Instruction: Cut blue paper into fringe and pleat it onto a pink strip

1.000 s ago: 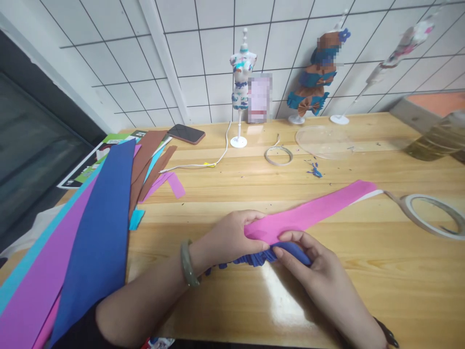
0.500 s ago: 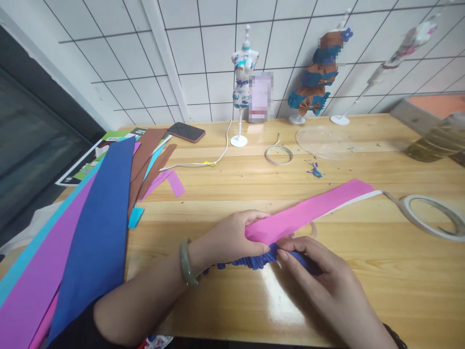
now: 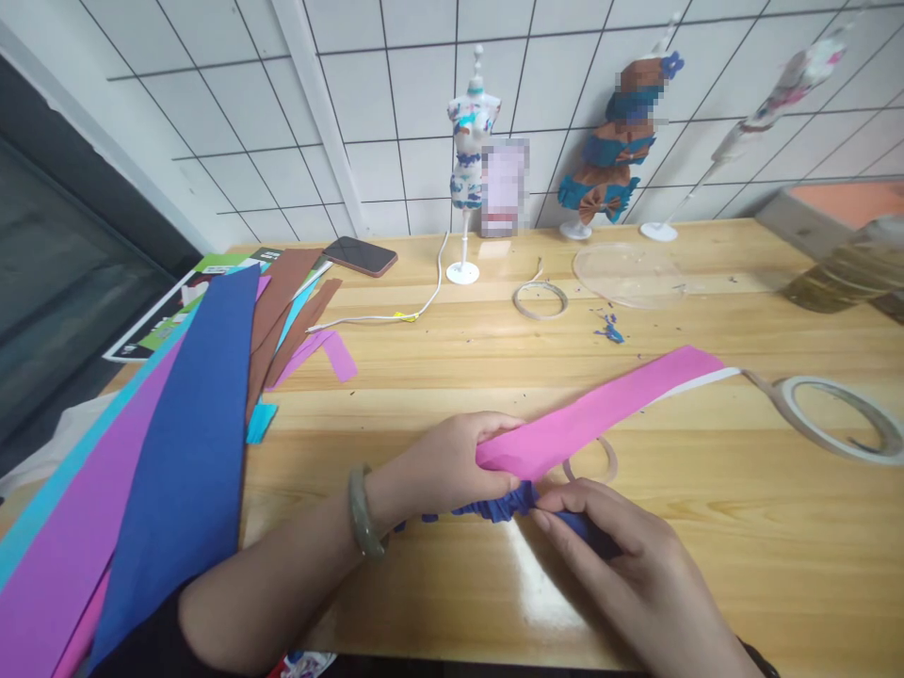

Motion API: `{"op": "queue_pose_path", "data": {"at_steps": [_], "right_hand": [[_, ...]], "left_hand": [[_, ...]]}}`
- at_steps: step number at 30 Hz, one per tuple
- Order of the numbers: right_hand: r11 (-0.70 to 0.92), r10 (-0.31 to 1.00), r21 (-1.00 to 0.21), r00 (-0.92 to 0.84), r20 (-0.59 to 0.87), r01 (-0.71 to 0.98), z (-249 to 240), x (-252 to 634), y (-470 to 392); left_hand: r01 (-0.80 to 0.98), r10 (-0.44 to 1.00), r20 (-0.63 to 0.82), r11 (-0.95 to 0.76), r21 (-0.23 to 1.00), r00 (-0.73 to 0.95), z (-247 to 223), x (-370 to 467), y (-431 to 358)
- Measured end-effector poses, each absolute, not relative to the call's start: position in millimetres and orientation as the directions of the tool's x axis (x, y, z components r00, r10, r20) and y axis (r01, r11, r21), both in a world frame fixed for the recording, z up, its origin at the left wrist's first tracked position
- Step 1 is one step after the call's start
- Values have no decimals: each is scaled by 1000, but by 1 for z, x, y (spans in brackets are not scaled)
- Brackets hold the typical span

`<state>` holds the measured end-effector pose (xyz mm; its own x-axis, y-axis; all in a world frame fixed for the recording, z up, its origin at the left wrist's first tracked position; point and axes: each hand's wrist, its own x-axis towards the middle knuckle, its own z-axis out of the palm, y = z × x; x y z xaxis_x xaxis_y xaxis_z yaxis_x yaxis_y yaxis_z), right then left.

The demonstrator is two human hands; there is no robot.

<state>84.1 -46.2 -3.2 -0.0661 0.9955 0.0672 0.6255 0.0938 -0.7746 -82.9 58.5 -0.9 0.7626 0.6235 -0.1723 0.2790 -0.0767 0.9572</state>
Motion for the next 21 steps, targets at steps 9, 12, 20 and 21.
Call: {"op": "queue_pose_path", "data": {"at_steps": [9,12,20,21], "right_hand": [[23,999,-707,2,34,707,-11,85,-47],[102,993,-688,-31,116,718,-9,83,-46],[264,964,-701,-146,224,662,-6,81,-46],[272,961,-707,-152,229,653,-6,81,-46]], "left_hand": [[278,610,-179,-71,958,772,5,-82,58],[273,594,-182,-66,960,784,5,-82,58],[311,608,-187,-104,945,771,5,-83,57],[316,609,-190,-106,943,770,5,-83,57]]}}
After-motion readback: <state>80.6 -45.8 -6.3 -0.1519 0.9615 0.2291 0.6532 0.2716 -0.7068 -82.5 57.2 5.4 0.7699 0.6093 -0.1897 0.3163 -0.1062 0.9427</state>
